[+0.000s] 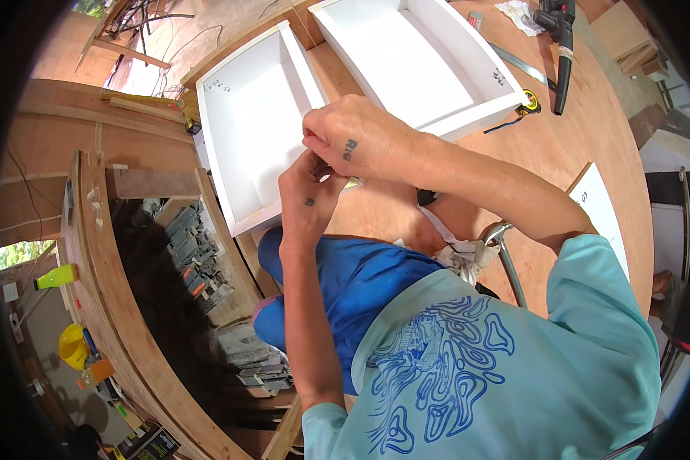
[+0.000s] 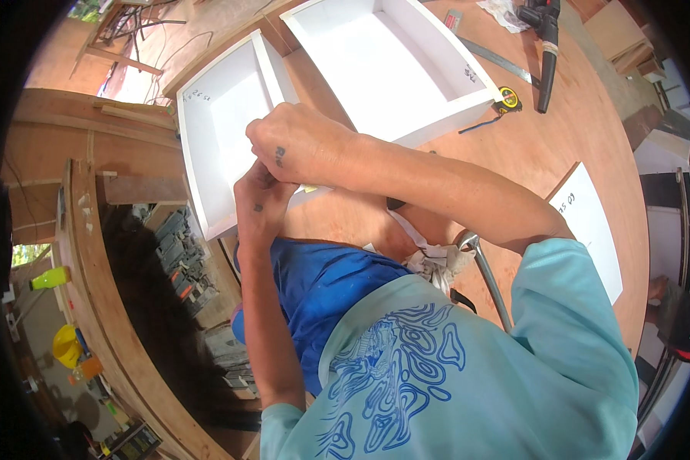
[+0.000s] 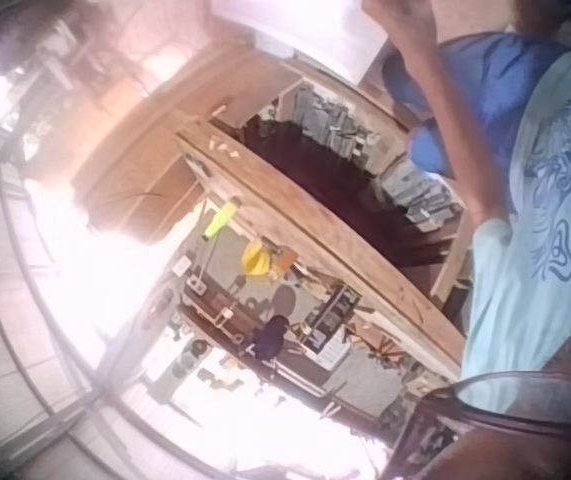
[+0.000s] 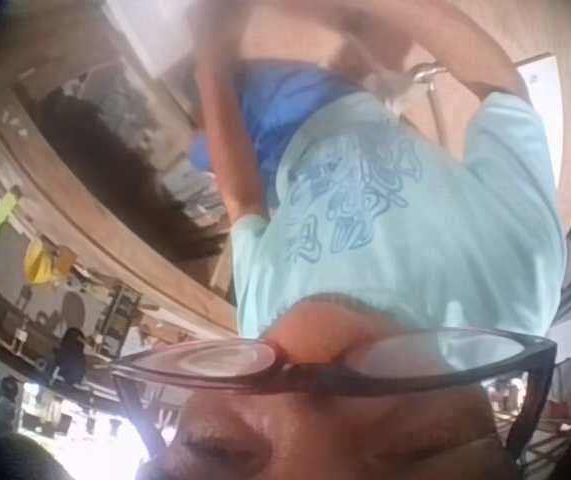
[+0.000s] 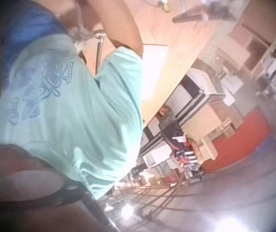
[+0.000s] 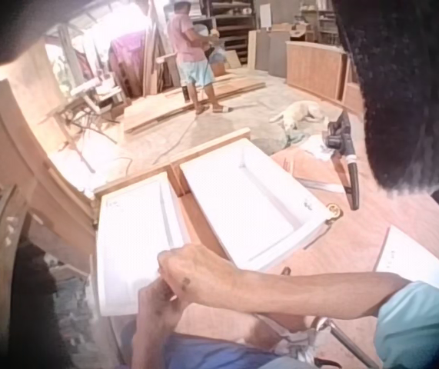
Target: The person is assembling two white wooden boxes on the floor. They use a hammer to drive nails into the box edges and a red sanding block to smooth the surfaces. The person repeatedly hammers nails and sands the boxes throughout the clip.
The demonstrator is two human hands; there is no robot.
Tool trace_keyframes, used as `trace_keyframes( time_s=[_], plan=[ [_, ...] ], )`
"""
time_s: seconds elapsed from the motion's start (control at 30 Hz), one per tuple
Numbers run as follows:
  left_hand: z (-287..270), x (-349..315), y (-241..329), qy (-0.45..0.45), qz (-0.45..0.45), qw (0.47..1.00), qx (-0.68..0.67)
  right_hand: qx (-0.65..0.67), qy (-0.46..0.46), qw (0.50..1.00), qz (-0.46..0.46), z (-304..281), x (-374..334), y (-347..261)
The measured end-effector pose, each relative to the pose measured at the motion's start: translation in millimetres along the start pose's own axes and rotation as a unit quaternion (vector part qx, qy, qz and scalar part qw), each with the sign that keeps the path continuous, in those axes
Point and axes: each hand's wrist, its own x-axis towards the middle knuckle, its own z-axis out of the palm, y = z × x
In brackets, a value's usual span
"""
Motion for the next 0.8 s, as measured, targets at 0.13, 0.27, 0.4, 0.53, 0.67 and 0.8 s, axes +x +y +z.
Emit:
trace_keyframes(
  time_s=[0.13,0.27,0.4,0.53,0.67,0.8],
  plan=[
    [1.8,-0.8,4.0,0.007,0.005,1.0,0.007,0.021,0.007,1.0,0.006,1.9,-2.0,1.5],
    [3.3,-3.5,10.5,0.018,-0.003,0.999,0.026,0.078,0.026,0.997,0.01,1.9,-6.8,-1.8],
    [7.4,-2.9,12.6,0.032,-0.013,0.998,0.059,0.081,0.026,0.996,0.029,6.2,-6.5,4.6],
    [9.8,-5.5,5.4,0.04,-0.015,0.998,0.045,0.089,0.033,0.995,0.01,6.6,-7.6,8.3],
    [4.5,-3.5,2.7,0.032,-0.056,0.997,0.029,0.069,0.02,0.997,-0.022,9.4,-0.1,11.7],
    [3.1,-4.1,0.5,0.032,-0.052,0.998,0.007,0.045,0.009,0.999,-0.027,14.8,5.3,11.3]
  ],
)
